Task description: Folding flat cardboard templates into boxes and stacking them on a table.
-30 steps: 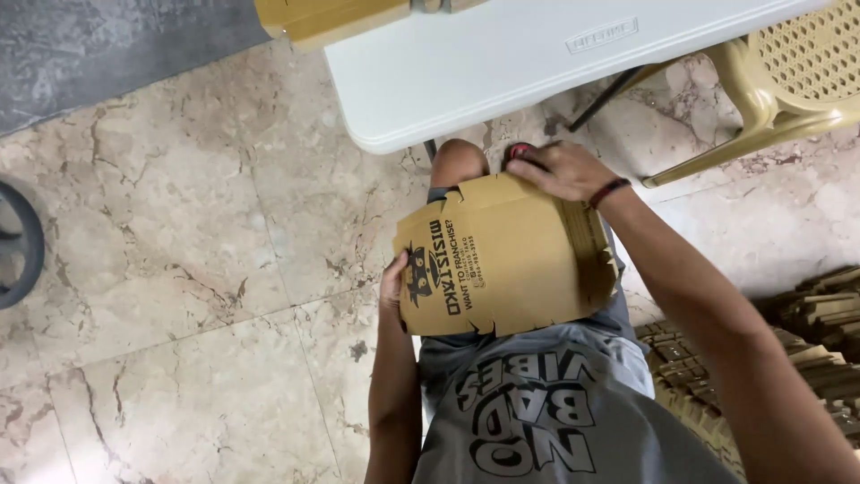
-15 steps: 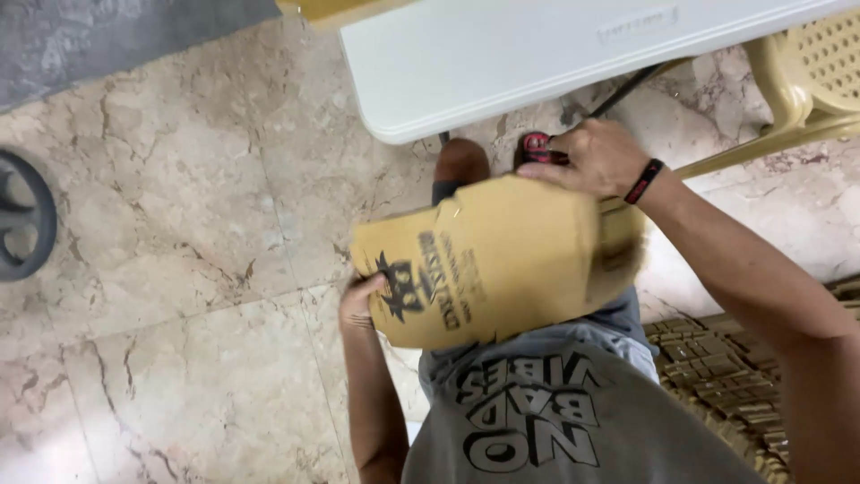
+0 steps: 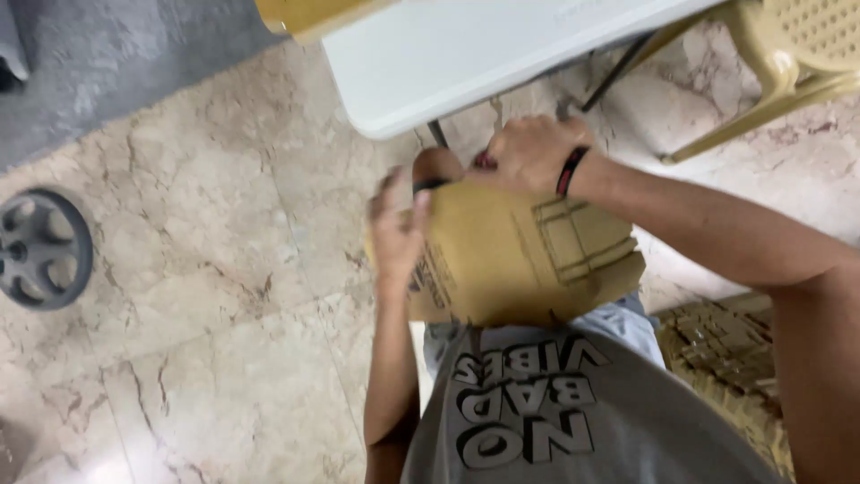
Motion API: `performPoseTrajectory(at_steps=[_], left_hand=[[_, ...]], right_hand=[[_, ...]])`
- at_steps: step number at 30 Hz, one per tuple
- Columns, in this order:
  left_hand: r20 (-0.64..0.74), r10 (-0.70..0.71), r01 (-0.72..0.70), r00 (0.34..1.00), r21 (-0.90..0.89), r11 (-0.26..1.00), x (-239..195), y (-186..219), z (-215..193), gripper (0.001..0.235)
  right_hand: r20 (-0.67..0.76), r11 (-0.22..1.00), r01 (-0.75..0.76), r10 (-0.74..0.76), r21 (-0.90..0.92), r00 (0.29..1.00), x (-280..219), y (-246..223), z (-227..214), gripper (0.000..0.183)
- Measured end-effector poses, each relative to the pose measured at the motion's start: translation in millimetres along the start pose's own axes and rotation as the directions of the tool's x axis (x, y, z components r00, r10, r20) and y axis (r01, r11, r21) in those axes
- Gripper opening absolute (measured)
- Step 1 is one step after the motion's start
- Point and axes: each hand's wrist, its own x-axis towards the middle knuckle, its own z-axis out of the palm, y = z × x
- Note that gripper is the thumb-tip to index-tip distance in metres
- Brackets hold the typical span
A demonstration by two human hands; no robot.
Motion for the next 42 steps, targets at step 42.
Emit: performPoseTrajectory(at_steps=[42], left_hand=[[0.141,-0.128,0.178,0.982,-0.446,0.877,-39,3,21,0.062]], right_hand=[[-0.43,0.751,0.653,-0.558,0.103,0.71,-75,8,-3,0.059]])
